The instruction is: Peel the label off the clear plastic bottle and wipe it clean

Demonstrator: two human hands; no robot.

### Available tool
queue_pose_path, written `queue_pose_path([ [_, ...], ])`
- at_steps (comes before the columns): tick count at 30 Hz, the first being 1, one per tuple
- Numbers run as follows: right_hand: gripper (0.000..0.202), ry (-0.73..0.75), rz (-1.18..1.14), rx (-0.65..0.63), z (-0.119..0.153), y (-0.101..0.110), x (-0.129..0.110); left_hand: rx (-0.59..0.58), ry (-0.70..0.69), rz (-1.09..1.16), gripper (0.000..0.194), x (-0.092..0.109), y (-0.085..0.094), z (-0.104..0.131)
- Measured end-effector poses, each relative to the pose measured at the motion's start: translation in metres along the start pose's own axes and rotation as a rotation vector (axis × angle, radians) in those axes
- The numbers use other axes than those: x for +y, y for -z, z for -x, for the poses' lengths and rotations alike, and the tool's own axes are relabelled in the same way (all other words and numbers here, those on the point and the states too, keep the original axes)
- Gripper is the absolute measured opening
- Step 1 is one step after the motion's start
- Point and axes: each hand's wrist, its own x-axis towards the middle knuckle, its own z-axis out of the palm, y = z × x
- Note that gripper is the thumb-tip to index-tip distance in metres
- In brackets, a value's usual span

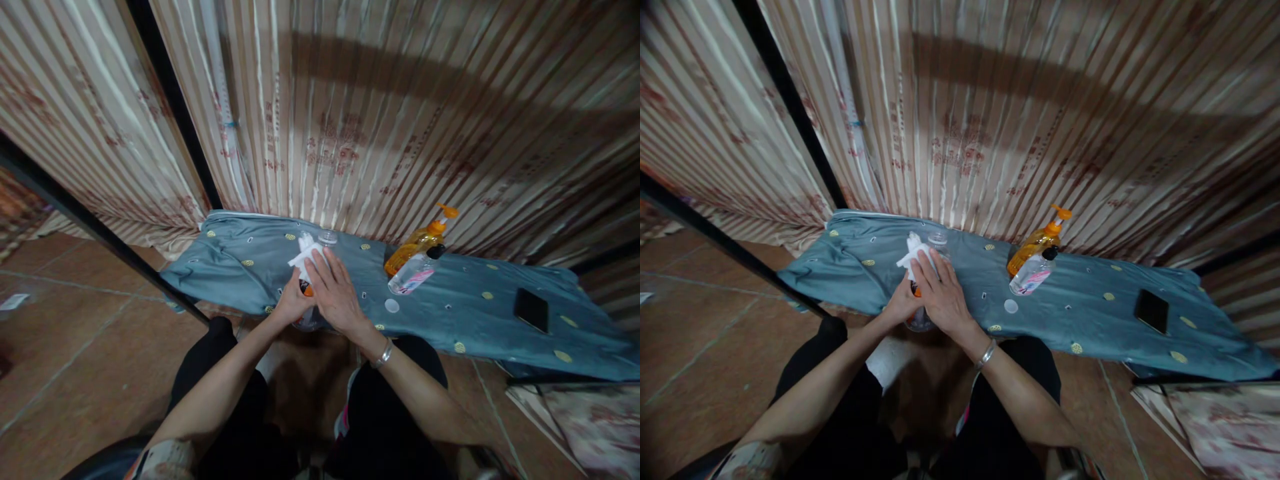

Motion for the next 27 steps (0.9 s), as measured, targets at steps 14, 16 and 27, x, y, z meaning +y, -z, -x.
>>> queue_pose_path([
  [14,0.03,-0.399,-0.918,-0.565,-0.08,0.048,0.087,-0.023,-0.203,-0.351,0.077,0.012,0.024,0.005],
  [16,0.039,-0.575,-1.102,-0.41,-0.064,0.033,0.087,-0.008,-0.209,-0.334,0.08,0.011,0.022,0.005],
  [27,0.067,-0.605,-0.821,0.162,0.005,-0.043,0.003,0.154,0.014,0.042,0.087,0.001,0.012,-0.008],
])
